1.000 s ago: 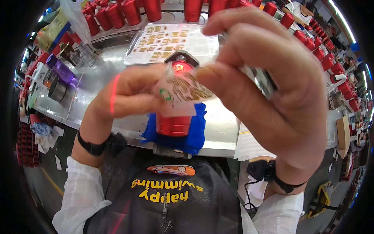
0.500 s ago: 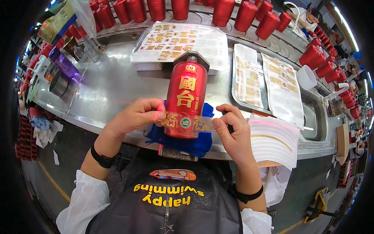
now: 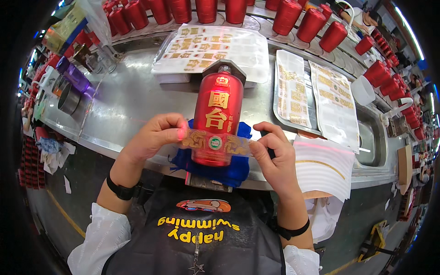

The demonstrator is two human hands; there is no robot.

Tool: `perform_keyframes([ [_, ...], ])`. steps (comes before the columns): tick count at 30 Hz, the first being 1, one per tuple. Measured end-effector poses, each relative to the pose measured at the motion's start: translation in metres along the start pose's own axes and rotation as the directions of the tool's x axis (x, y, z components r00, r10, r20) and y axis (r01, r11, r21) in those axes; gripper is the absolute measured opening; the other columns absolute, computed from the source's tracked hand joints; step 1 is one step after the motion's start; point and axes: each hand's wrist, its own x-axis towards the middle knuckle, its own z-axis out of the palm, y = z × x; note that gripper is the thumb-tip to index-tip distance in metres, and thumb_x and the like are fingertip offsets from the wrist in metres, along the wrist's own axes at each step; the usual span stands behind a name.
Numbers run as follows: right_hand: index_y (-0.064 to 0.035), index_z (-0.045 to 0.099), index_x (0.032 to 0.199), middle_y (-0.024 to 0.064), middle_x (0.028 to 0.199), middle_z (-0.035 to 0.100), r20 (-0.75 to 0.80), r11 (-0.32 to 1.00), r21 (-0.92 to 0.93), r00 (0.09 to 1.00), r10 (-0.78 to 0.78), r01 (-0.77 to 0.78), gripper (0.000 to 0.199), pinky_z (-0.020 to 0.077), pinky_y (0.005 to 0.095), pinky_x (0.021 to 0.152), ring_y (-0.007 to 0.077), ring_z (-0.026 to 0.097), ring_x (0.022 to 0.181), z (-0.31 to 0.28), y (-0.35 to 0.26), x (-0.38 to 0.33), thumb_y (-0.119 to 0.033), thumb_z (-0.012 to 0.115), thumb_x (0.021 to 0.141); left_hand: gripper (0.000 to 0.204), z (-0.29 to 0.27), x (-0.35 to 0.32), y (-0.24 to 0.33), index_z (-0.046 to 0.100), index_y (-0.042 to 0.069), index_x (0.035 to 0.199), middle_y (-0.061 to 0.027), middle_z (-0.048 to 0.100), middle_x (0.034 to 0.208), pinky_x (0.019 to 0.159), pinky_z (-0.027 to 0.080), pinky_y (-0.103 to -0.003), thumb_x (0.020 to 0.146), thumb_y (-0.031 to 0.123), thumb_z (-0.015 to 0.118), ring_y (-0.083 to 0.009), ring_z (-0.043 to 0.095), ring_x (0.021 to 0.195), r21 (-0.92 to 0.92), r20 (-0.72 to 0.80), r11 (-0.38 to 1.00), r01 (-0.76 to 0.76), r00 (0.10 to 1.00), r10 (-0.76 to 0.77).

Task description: Manually applying decorative labels and security seals to red metallic liquid containers.

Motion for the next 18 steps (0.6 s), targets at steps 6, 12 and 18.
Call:
perform_keyframes([
  [6, 0.0014, 0.061, 0.079, 0.0153, 0.111, 0.061, 0.127, 0.999, -0.044, 0.992, 0.011, -0.005, 0.011, 0.0449, 0.027, 0.072, 0.0171, 0.058, 0.084, -0.008, -0.014, 0.001, -0.006, 0.068, 0.084, 0.016, -0.002, -0.011, 0.002, 0.059, 0.005, 0.087, 0.0024, 0.058, 0.081, 0.069, 0.045, -0.022, 0.093, 0.019, 0.063, -0.0045, 0.054, 0.077, 0.112, -0.069, 0.991, 0.074, 0.995, -0.067],
  [12, -0.0015, 0.06, 0.077, 0.0136, 0.115, 0.061, 0.181, 1.0, -0.028, 0.984, -0.002, 0.007, 0.017, 0.0437, 0.0297, 0.081, 0.0175, 0.057, 0.096, -0.019, -0.02, 0.006, -0.013, 0.068, 0.087, 0.017, 0.002, -0.012, 0.007, 0.06, 0.004, 0.087, 0.0015, 0.058, 0.079, 0.066, 0.045, -0.022, 0.094, 0.02, 0.062, -0.0054, 0.053, 0.074, 0.164, -0.094, 0.981, 0.104, 0.992, -0.09],
  [18, -0.0005, 0.06, 0.081, 0.0137, 0.115, 0.061, 0.246, 0.993, 0.026, 0.964, 0.102, -0.112, 0.018, 0.0436, 0.0298, 0.083, 0.0186, 0.056, 0.097, -0.017, -0.008, 0.005, -0.015, 0.066, 0.089, 0.018, -0.006, -0.009, -0.003, 0.06, 0.004, 0.087, 0.0008, 0.06, 0.08, 0.065, 0.045, -0.022, 0.095, 0.02, 0.061, -0.0052, 0.054, 0.075, 0.17, -0.084, 0.963, 0.208, 0.977, -0.196],
])
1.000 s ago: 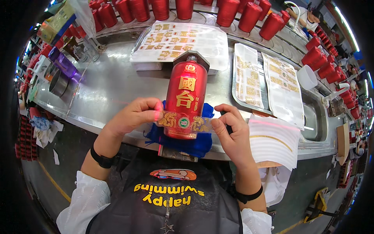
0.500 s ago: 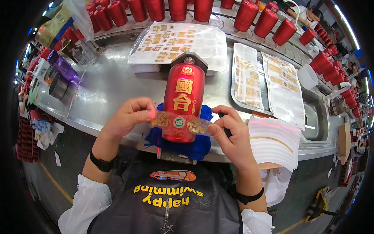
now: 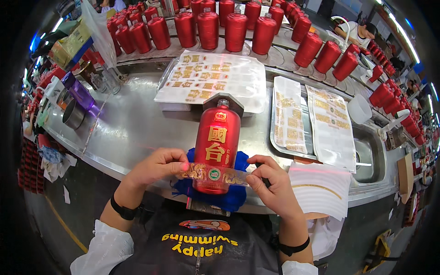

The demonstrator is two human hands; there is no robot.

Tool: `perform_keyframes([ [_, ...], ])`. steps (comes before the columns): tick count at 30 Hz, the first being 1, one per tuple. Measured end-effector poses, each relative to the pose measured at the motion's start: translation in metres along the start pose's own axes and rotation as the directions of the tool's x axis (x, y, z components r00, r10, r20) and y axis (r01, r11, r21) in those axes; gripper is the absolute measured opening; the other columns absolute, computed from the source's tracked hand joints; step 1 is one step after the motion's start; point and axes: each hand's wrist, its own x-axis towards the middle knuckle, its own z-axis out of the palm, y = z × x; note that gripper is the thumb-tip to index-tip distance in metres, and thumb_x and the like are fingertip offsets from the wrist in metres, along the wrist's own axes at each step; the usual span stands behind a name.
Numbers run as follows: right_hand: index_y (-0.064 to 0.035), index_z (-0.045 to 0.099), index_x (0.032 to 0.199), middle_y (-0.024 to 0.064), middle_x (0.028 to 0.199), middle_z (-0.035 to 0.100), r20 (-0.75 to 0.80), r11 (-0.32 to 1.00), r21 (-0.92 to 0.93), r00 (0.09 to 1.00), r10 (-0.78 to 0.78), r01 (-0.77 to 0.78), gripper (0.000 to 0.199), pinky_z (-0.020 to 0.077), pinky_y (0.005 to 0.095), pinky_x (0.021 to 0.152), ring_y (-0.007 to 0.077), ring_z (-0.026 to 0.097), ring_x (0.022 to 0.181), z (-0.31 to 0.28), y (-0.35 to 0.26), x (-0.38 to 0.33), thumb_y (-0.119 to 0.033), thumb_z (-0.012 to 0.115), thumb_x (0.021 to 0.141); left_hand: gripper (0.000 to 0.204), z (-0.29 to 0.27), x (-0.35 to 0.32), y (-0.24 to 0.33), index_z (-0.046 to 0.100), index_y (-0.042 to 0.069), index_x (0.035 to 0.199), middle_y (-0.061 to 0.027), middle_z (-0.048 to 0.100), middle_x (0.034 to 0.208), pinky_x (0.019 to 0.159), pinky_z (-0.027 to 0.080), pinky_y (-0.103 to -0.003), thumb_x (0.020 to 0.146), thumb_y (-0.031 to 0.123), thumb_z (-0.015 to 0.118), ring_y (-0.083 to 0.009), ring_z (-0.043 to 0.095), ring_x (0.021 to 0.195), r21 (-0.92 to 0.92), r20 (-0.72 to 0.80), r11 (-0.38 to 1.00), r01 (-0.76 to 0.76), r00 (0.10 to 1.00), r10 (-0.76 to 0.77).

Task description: Manually applying decorative labels and security seals to red metallic liquid containers.

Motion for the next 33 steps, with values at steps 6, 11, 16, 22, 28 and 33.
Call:
perform_keyframes([
  [6, -0.0001, 0.059, 0.109, 0.0182, 0.108, 0.063, -0.258, 0.922, -0.386, 0.955, -0.146, 0.037, 0.025, 0.0497, 0.03, 0.075, 0.0226, 0.064, 0.09, -0.014, 0.007, 0.014, -0.005, 0.067, 0.085, 0.017, 0.0, 0.0, 0.002, 0.059, 0.004, 0.088, 0.0005, 0.06, 0.081, 0.067, 0.046, -0.022, 0.096, 0.019, 0.06, -0.0058, 0.055, 0.075, -0.027, 0.008, 0.998, -0.056, 0.998, 0.057],
  [11, -0.002, 0.059, 0.106, 0.0119, 0.092, 0.066, 0.072, 0.698, -0.559, 0.865, -0.496, 0.447, 0.025, 0.0521, 0.0336, 0.072, 0.0269, 0.065, 0.082, -0.002, -0.066, 0.077, -0.001, 0.069, 0.082, 0.017, -0.002, 0.002, -0.008, 0.059, 0.003, 0.089, 0.0002, 0.06, 0.082, 0.069, 0.046, -0.023, 0.096, 0.018, 0.059, -0.0065, 0.054, 0.076, -0.063, 0.011, 0.995, -0.073, 0.997, 0.073],
  [16, -0.0058, 0.061, 0.096, 0.0088, 0.083, 0.06, 0.514, 0.439, -0.533, 0.689, -0.511, 0.723, 0.02, 0.0503, 0.0371, 0.067, 0.0275, 0.061, 0.076, 0.022, -0.082, 0.097, -0.007, 0.072, 0.079, 0.017, 0.007, 0.0, -0.003, 0.058, 0.002, 0.091, -0.0006, 0.06, 0.083, 0.07, 0.045, -0.024, 0.097, 0.018, 0.058, -0.0074, 0.054, 0.076, -0.112, -0.019, 0.988, -0.102, 0.995, 0.1],
  [22, -0.0066, 0.062, 0.09, 0.0091, 0.078, 0.059, 0.292, 0.632, -0.478, 0.789, -0.541, 0.611, 0.018, 0.0487, 0.0403, 0.065, 0.0295, 0.06, 0.074, 0.012, -0.066, 0.108, -0.01, 0.074, 0.077, 0.015, 0.001, 0.001, -0.013, 0.058, 0.003, 0.092, -0.0005, 0.059, 0.083, 0.07, 0.046, -0.024, 0.096, 0.017, 0.057, -0.0073, 0.054, 0.077, -0.158, 0.02, 0.98, -0.116, 0.992, 0.121],
  [28, -0.0031, 0.061, 0.112, 0.0103, 0.102, 0.068, 0.034, 0.963, -0.215, 0.987, -0.157, 0.16, 0.026, 0.0524, 0.0285, 0.072, 0.0152, 0.065, 0.09, -0.026, -0.04, 0.079, 0.003, 0.059, 0.087, 0.014, 0.003, -0.007, -0.004, 0.058, 0.003, 0.091, 0.0002, 0.058, 0.083, 0.07, 0.045, -0.025, 0.096, 0.015, 0.058, -0.0076, 0.053, 0.076, -0.199, -0.005, 0.976, -0.089, 0.996, 0.09],
  [33, -0.0023, 0.055, 0.129, 0.0151, 0.15, 0.037, 0.293, 1.0, -0.023, 0.956, 0.026, -0.02, 0.053, 0.0506, 0.0325, 0.09, 0.0188, 0.057, 0.113, -0.02, 0.025, 0.051, 0.014, 0.042, 0.08, 0.015, 0.015, -0.011, 0.028, 0.059, 0.002, 0.089, 0.0001, 0.058, 0.081, 0.07, 0.045, -0.025, 0.095, 0.015, 0.059, -0.008, 0.052, 0.076, -0.044, 0.022, 0.993, -0.108, 0.994, 0.109],
])
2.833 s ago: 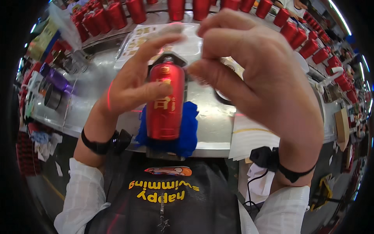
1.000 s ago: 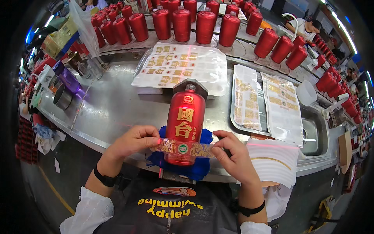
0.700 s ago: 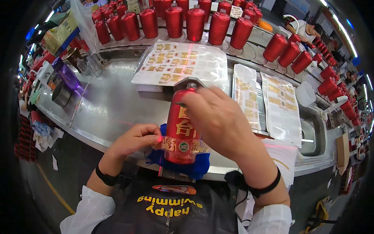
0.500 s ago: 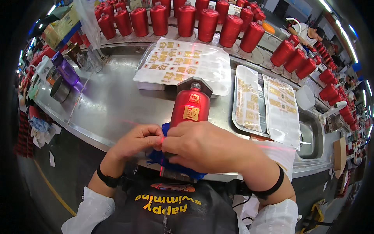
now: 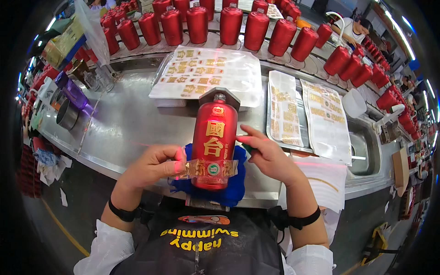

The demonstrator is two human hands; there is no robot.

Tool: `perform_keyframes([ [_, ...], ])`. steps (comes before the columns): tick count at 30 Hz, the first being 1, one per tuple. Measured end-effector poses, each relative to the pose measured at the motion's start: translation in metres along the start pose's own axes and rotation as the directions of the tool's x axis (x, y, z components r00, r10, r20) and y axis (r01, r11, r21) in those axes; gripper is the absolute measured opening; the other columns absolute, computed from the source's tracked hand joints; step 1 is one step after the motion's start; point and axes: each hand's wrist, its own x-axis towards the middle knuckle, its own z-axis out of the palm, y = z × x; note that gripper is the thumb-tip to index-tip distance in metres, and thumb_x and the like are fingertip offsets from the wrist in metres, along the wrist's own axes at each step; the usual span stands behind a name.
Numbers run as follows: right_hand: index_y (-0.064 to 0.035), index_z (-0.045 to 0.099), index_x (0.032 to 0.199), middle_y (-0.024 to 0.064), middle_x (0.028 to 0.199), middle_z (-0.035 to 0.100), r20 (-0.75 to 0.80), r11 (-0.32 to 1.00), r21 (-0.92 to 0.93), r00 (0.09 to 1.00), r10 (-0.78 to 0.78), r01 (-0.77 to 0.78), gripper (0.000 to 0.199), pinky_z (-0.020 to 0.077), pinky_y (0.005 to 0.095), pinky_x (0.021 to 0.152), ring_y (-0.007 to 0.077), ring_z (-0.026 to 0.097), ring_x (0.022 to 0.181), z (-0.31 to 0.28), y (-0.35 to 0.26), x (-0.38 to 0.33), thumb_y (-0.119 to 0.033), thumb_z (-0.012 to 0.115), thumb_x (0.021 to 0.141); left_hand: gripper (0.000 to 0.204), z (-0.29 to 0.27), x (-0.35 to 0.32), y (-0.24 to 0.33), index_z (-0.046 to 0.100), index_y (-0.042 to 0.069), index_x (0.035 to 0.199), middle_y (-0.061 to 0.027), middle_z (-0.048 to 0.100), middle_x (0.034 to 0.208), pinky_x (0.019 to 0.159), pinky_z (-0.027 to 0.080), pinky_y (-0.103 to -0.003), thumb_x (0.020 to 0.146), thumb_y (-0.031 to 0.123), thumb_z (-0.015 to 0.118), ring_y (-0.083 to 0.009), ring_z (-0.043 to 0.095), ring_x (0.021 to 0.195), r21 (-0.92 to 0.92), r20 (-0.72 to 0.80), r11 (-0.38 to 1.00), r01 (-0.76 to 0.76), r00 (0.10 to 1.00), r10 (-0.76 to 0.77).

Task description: Manually applying decorative labels and security seals to red metallic liquid containers.

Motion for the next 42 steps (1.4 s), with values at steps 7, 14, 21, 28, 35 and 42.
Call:
perform_keyframes([
  [7, -0.0041, 0.06, 0.122, 0.0192, 0.147, 0.04, 0.157, 0.996, 0.03, 0.984, -0.084, 0.08, 0.044, 0.0321, 0.0382, 0.109, 0.0311, 0.041, 0.134, 0.008, 0.006, -0.012, -0.01, 0.063, 0.079, 0.016, 0.044, 0.033, 0.069, 0.059, 0.001, 0.085, -0.0019, 0.058, 0.079, 0.067, 0.044, -0.025, 0.093, 0.014, 0.061, -0.008, 0.054, 0.073, 0.378, 0.299, 0.838, -0.393, 0.909, 0.291],
  [14, -0.0035, 0.056, 0.128, 0.0129, 0.132, 0.05, 0.051, 0.955, 0.293, 0.998, -0.049, 0.032, 0.053, 0.0289, 0.0378, 0.109, 0.0231, 0.042, 0.129, -0.012, -0.013, -0.046, -0.025, 0.074, 0.084, 0.012, 0.079, 0.071, 0.112, 0.06, -0.003, 0.089, -0.0046, 0.064, 0.082, 0.063, 0.046, -0.022, 0.093, 0.009, 0.058, -0.0063, 0.056, 0.072, 0.077, 0.45, 0.986, -0.145, 0.888, 0.095],
  [21, 0.0019, 0.055, 0.121, 0.0063, 0.102, 0.059, -0.037, 0.699, 0.69, 0.974, -0.224, 0.187, 0.063, 0.0465, 0.0236, 0.072, 0.0099, 0.055, 0.084, -0.018, -0.008, -0.065, -0.049, 0.069, 0.085, 0.02, 0.095, 0.099, 0.124, 0.051, 0.002, 0.075, 0.0027, 0.048, 0.067, 0.054, 0.034, -0.019, 0.084, 0.018, 0.061, -0.0043, 0.046, 0.061, 0.006, 0.396, 0.954, -0.3, 0.876, 0.274],
  [28, -0.0015, 0.061, 0.089, 0.0077, 0.108, 0.059, -0.32, 0.69, 0.693, 0.947, 0.032, 0.211, 0.015, 0.0443, 0.0229, 0.067, 0.0075, 0.053, 0.072, -0.06, -0.015, -0.103, -0.016, 0.061, 0.094, 0.013, 0.092, 0.112, 0.13, 0.059, 0.002, 0.083, 0.0012, 0.055, 0.075, 0.064, 0.04, -0.022, 0.088, 0.014, 0.06, -0.0064, 0.049, 0.069, 0.276, 0.283, 0.927, -0.252, 0.943, 0.172],
  [35, -0.0035, 0.063, 0.092, 0.0015, 0.113, 0.059, -0.522, 0.993, 0.12, 0.851, 0.06, 0.004, 0.022, 0.043, 0.0206, 0.075, 0.0027, 0.048, 0.081, -0.167, -0.011, -0.134, -0.024, 0.059, 0.096, 0.018, 0.107, 0.143, 0.107, 0.062, 0.003, 0.085, -0.001, 0.065, 0.08, 0.069, 0.043, -0.022, 0.093, 0.018, 0.058, -0.0055, 0.054, 0.074, 0.563, 0.213, 0.8, -0.209, 0.972, 0.104],
  [42, -0.0077, 0.066, 0.08, 0.0049, 0.086, 0.068, -0.792, 0.416, -0.279, 0.452, 0.411, -0.866, 0.031, 0.0483, 0.0347, 0.065, 0.0192, 0.062, 0.079, -0.341, 0.152, -0.235, -0.038, 0.062, 0.086, 0.016, 0.105, 0.118, 0.108, 0.061, 0.001, 0.081, -0.0024, 0.065, 0.08, 0.07, 0.043, -0.023, 0.091, 0.013, 0.057, -0.0076, 0.056, 0.076, 0.614, 0.087, 0.765, -0.194, 0.98, 0.179],
])
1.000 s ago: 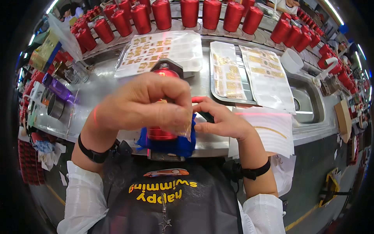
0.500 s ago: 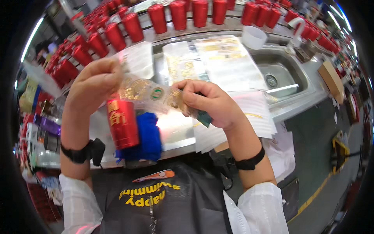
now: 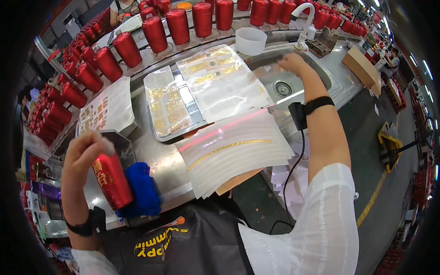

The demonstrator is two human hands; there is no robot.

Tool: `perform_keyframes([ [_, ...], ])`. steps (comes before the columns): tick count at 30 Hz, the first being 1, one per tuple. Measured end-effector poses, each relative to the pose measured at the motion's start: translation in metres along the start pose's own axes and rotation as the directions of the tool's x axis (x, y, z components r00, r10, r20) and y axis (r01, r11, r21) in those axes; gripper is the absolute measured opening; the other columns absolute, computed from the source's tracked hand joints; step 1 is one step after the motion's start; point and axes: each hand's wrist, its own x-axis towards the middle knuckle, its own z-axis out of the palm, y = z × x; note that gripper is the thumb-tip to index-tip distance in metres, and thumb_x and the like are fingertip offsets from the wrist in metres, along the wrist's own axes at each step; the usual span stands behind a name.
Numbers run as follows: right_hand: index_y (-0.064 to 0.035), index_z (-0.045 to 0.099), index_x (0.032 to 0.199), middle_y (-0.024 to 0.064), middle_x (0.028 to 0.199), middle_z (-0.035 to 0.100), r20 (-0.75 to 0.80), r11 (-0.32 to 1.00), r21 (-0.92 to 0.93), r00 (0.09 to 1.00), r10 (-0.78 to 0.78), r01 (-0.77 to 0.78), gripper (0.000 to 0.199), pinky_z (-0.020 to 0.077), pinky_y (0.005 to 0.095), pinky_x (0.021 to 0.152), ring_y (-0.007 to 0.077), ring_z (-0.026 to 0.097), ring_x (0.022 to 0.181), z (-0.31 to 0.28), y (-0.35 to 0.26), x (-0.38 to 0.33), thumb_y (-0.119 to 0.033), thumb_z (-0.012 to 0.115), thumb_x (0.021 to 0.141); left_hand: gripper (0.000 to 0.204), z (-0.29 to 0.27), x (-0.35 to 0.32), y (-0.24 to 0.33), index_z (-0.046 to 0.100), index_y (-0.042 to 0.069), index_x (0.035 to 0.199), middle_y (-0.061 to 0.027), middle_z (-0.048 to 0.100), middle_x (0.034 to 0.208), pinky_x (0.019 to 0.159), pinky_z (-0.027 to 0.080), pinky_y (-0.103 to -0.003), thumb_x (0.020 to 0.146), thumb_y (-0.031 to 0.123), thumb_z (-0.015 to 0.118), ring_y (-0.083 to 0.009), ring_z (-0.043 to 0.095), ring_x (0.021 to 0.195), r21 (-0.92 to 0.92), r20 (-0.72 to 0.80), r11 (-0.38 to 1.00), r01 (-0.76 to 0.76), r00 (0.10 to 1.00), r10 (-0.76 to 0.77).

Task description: Manually applying decorative labels and security seals to red metallic liquid containers.

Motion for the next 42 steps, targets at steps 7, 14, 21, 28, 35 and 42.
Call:
perform_keyframes([
  [7, -0.0078, 0.071, 0.107, 0.0151, 0.115, 0.066, 0.127, 0.829, -0.524, 0.944, 0.304, -0.197, 0.036, 0.0508, 0.0436, 0.091, 0.034, 0.062, 0.11, 0.079, 0.078, 0.031, -0.027, 0.069, 0.078, 0.015, -0.025, -0.085, -0.04, 0.057, 0.003, 0.078, -0.0033, 0.062, 0.082, 0.072, 0.042, -0.024, 0.09, 0.012, 0.056, -0.0091, 0.055, 0.077, -0.025, -0.296, 0.971, 0.236, 0.926, -0.233],
  [14, -0.0067, 0.07, 0.111, 0.0168, 0.119, 0.065, 0.266, 0.779, -0.615, 0.897, 0.354, -0.125, 0.039, 0.0505, 0.0426, 0.093, 0.0335, 0.062, 0.111, 0.073, 0.089, 0.022, -0.024, 0.075, 0.076, 0.016, -0.014, -0.106, -0.048, 0.054, 0.003, 0.078, -0.0066, 0.063, 0.086, 0.081, 0.042, -0.026, 0.091, 0.012, 0.053, -0.0126, 0.057, 0.083, -0.171, -0.325, 0.967, 0.191, 0.915, -0.238],
  [21, -0.0002, 0.066, 0.077, 0.0184, 0.093, 0.062, 0.124, 0.796, -0.364, 0.872, -0.474, 0.484, 0.018, 0.0491, 0.0415, 0.079, 0.035, 0.06, 0.088, -0.036, -0.077, -0.043, -0.018, 0.07, 0.075, 0.013, -0.012, -0.093, -0.054, 0.064, -0.001, 0.086, -0.0062, 0.066, 0.087, 0.077, 0.046, -0.024, 0.091, 0.007, 0.054, -0.0101, 0.058, 0.083, -0.193, -0.241, 0.977, 0.086, 0.961, -0.132],
  [28, 0.0005, 0.056, 0.079, 0.0117, 0.093, 0.054, -0.027, 0.269, -0.189, 0.269, -0.963, 0.945, 0.015, 0.0442, 0.0394, 0.073, 0.0297, 0.055, 0.087, -0.086, -0.303, -0.194, -0.007, 0.07, 0.08, 0.034, -0.013, -0.064, -0.043, 0.055, -0.002, 0.122, -0.0118, 0.06, 0.116, 0.083, 0.045, -0.026, 0.09, 0.009, 0.055, -0.012, 0.058, 0.099, -0.152, -0.146, 0.963, -0.221, 0.969, 0.199],
  [35, -0.0013, 0.055, 0.075, 0.0155, 0.104, 0.057, -0.156, 0.017, 0.168, 0.044, -0.987, 0.986, 0.017, 0.0448, 0.0336, 0.071, 0.0255, 0.058, 0.082, -0.052, -0.406, -0.267, -0.006, 0.071, 0.077, 0.033, -0.041, -0.075, -0.051, 0.056, -0.003, 0.116, -0.0063, 0.059, 0.107, 0.081, 0.045, -0.026, 0.089, 0.014, 0.064, -0.0113, 0.056, 0.094, -0.154, 0.05, 0.911, -0.384, 0.917, 0.395],
  [42, -0.0008, 0.057, 0.078, 0.0136, 0.101, 0.058, -0.048, 0.299, 0.574, 0.396, -0.917, 0.762, 0.017, 0.0471, 0.0366, 0.076, 0.03, 0.058, 0.089, 0.041, -0.387, -0.283, -0.009, 0.072, 0.082, 0.017, -0.031, -0.139, -0.12, 0.061, 0.003, 0.09, 0.0033, 0.057, 0.082, 0.072, 0.044, -0.023, 0.092, 0.019, 0.063, -0.0045, 0.05, 0.079, -0.418, 0.17, 0.901, 0.112, 0.985, -0.043],
])
